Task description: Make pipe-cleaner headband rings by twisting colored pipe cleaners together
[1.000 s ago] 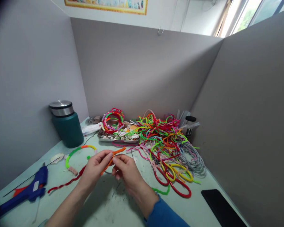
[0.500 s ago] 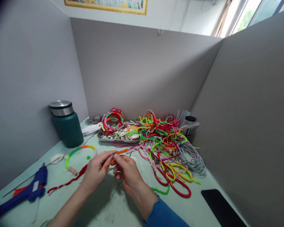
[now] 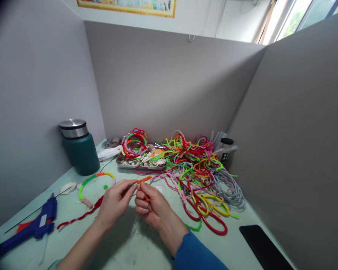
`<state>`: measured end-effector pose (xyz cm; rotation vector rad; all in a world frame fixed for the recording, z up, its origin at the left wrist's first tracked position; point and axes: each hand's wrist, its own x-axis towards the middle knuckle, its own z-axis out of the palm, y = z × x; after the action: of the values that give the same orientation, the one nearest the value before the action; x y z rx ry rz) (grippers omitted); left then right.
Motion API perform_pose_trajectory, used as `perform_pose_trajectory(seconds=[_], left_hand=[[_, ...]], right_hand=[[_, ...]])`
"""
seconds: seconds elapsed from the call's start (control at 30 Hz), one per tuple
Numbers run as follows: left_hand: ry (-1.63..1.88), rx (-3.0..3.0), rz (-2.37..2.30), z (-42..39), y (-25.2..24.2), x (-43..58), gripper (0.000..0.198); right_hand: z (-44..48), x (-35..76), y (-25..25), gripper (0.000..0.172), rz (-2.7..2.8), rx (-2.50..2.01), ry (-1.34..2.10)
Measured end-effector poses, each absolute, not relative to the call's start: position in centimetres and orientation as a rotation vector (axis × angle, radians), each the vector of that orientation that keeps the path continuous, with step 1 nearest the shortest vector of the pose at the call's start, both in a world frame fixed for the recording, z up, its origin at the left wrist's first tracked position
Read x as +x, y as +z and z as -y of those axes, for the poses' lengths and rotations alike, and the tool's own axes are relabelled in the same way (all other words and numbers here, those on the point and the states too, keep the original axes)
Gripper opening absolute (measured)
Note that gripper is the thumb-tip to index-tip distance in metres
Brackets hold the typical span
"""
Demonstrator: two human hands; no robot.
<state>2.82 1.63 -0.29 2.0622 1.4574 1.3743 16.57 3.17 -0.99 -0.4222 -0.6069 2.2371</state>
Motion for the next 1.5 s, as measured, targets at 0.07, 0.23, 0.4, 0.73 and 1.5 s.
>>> perform_pose_trajectory(seconds=[0.07, 0.23, 0.4, 0.73, 1.5], left_hand=[[1.359, 2.038, -1.426, -1.7, -0.3, 2.7, 0.02], [1.342, 2.0, -1.399, -1.8, -0.3, 2.7, 0.021], [1.37, 1.894, -1.415, -2.2, -0.4, 2.5, 0.021], [1.4, 1.679, -1.394, -2.4, -0.9, 2.3, 0.025], [1.328, 1.671, -1.306, -1.9, -0.1, 3.0, 0.022]], right_hand=[[-3.2, 16.6, -1.1, 0.024, 0.723, -0.466, 2.206], [-3.2, 16.6, -1.0, 0.029, 1.156, -0.778, 1.806], [-3.3, 16.4, -1.0, 0.027, 1.364, -0.934, 1.445], [-3.0, 16.0, -1.6, 0.026, 1.562, -0.912, 1.15], [-3.3, 15.2, -2.5, 0.016, 1.26, -1.044, 1.419]])
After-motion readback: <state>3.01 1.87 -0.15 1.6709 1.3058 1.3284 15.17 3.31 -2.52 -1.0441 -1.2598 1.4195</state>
